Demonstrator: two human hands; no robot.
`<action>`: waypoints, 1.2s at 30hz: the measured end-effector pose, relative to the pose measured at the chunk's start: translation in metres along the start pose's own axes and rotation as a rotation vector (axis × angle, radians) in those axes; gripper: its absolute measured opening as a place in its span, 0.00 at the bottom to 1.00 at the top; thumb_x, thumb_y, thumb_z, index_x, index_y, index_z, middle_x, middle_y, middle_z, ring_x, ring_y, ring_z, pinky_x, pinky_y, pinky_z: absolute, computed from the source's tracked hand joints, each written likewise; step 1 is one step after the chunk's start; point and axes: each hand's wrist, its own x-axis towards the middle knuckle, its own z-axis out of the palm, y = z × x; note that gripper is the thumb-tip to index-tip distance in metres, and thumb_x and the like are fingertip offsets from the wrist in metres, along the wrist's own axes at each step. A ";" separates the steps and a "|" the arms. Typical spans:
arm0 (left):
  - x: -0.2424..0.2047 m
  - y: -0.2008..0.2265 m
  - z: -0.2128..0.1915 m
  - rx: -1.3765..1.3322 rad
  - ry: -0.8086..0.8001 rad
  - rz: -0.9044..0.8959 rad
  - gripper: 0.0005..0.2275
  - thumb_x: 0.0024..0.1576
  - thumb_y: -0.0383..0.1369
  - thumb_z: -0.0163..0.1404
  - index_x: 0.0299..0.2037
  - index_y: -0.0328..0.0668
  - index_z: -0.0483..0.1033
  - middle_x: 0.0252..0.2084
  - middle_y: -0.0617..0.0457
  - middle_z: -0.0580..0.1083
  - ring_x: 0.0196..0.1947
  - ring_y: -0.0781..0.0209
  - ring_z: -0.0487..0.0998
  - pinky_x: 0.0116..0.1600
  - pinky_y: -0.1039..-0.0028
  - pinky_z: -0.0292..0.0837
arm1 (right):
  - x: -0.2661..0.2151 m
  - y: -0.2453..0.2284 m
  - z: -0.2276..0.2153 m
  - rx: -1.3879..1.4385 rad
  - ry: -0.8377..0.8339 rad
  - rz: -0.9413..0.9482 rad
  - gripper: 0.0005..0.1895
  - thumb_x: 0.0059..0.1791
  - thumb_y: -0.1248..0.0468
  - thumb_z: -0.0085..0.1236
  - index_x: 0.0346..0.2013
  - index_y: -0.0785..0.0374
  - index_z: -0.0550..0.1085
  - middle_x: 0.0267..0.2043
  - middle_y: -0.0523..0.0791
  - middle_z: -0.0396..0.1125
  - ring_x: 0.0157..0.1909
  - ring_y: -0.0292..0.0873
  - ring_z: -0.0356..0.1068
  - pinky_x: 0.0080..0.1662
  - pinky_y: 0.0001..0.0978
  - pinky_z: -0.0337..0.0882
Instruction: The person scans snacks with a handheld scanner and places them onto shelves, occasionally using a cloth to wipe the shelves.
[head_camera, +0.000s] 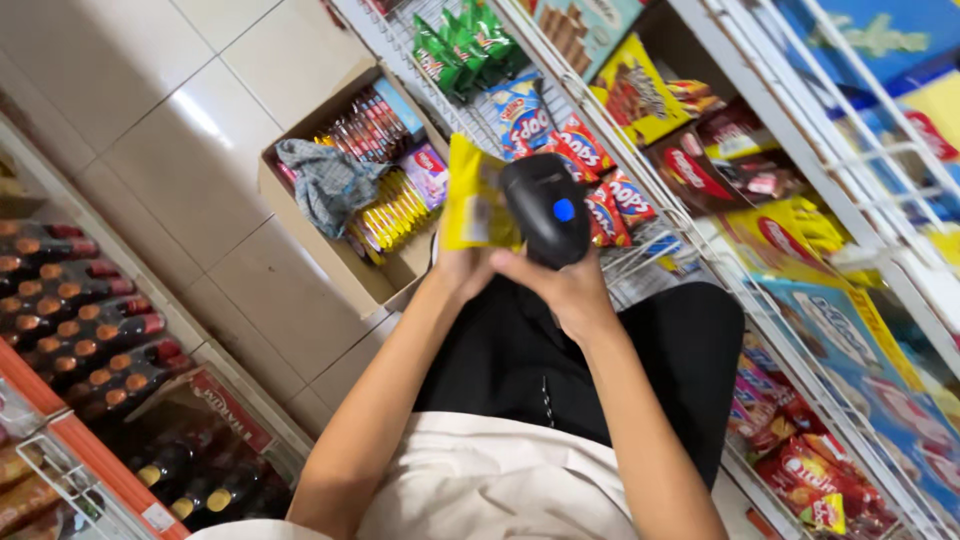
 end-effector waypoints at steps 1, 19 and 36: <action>0.001 -0.007 0.007 -0.101 -0.046 -0.107 0.27 0.59 0.56 0.41 0.59 0.45 0.71 0.56 0.47 0.73 0.53 0.52 0.76 0.58 0.58 0.72 | -0.010 -0.005 -0.005 0.003 0.011 -0.010 0.24 0.44 0.70 0.71 0.53 0.65 0.73 0.39 0.40 0.64 0.38 0.33 0.64 0.41 0.27 0.68; 0.016 -0.040 0.043 -0.180 -0.364 -0.317 0.34 0.67 0.57 0.35 0.63 0.26 0.69 0.63 0.33 0.71 0.51 0.43 0.78 0.55 0.56 0.76 | -0.153 -0.030 0.008 0.328 0.082 0.288 0.06 0.49 0.71 0.60 0.39 0.70 0.73 0.25 0.44 0.67 0.25 0.37 0.68 0.31 0.31 0.69; -0.054 -0.036 0.140 0.769 -0.240 -0.152 0.27 0.56 0.21 0.54 0.66 0.46 0.61 0.53 0.51 0.72 0.55 0.64 0.74 0.61 0.73 0.70 | -0.151 -0.038 -0.094 0.420 0.635 -0.171 0.23 0.44 0.76 0.64 0.53 0.64 0.72 0.43 0.42 0.71 0.36 0.35 0.69 0.35 0.28 0.70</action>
